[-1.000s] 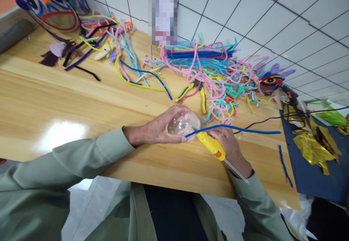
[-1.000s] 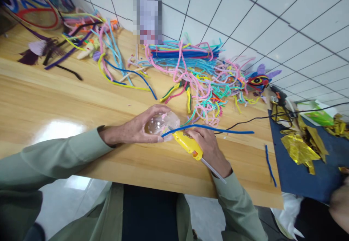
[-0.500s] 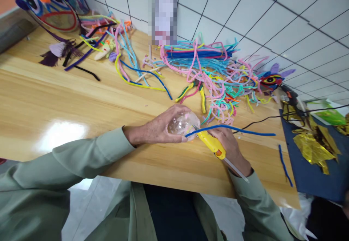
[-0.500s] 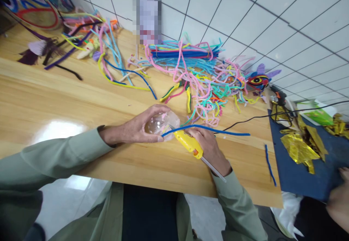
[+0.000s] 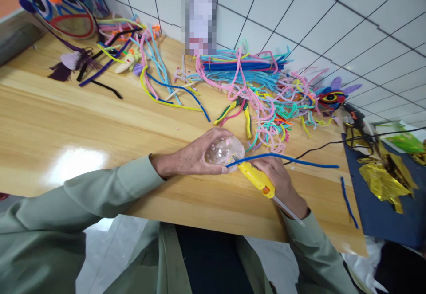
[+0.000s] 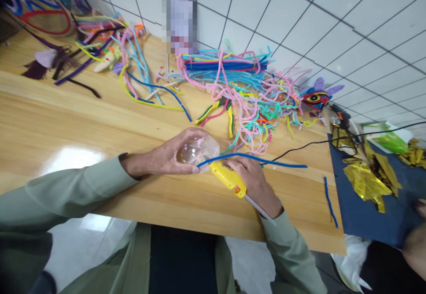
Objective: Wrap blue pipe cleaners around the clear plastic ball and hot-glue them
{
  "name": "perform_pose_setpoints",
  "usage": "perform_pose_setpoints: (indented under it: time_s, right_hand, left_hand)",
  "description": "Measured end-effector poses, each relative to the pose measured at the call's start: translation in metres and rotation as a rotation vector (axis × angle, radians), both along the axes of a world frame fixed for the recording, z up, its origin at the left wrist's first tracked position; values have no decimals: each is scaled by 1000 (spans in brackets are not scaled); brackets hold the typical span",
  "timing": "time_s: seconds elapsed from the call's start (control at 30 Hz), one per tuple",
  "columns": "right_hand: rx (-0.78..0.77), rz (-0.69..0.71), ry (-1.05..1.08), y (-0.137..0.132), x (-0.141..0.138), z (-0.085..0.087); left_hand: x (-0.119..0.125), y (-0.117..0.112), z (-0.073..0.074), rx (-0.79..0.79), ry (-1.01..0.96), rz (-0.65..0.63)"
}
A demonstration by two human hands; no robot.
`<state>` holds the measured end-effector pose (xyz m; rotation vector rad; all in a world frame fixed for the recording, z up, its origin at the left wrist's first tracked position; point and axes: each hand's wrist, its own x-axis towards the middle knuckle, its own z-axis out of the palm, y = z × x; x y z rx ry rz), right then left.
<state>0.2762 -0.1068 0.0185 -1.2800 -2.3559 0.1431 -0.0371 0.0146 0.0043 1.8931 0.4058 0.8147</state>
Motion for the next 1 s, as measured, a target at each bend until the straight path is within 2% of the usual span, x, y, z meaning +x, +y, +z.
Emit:
perform_pose_setpoints:
  time_s: [0.17, 0.3, 0.5, 0.77, 1.0]
  right_hand:
    - [-15, 37, 1, -1, -11, 8]
    - [28, 41, -14, -1, -9, 5]
    - [-51, 23, -75, -6, -2, 1]
    - [90, 19, -57, 1, -10, 3]
    - [92, 16, -42, 1, -14, 6]
  left_hand:
    - [0, 0, 0, -3, -1, 10]
    - [0, 0, 1, -6, 12, 8]
    - [-1, 0, 2, -29, 24, 5]
    - [1, 0, -1, -33, -3, 9]
    - [1, 1, -2, 3, -9, 10]
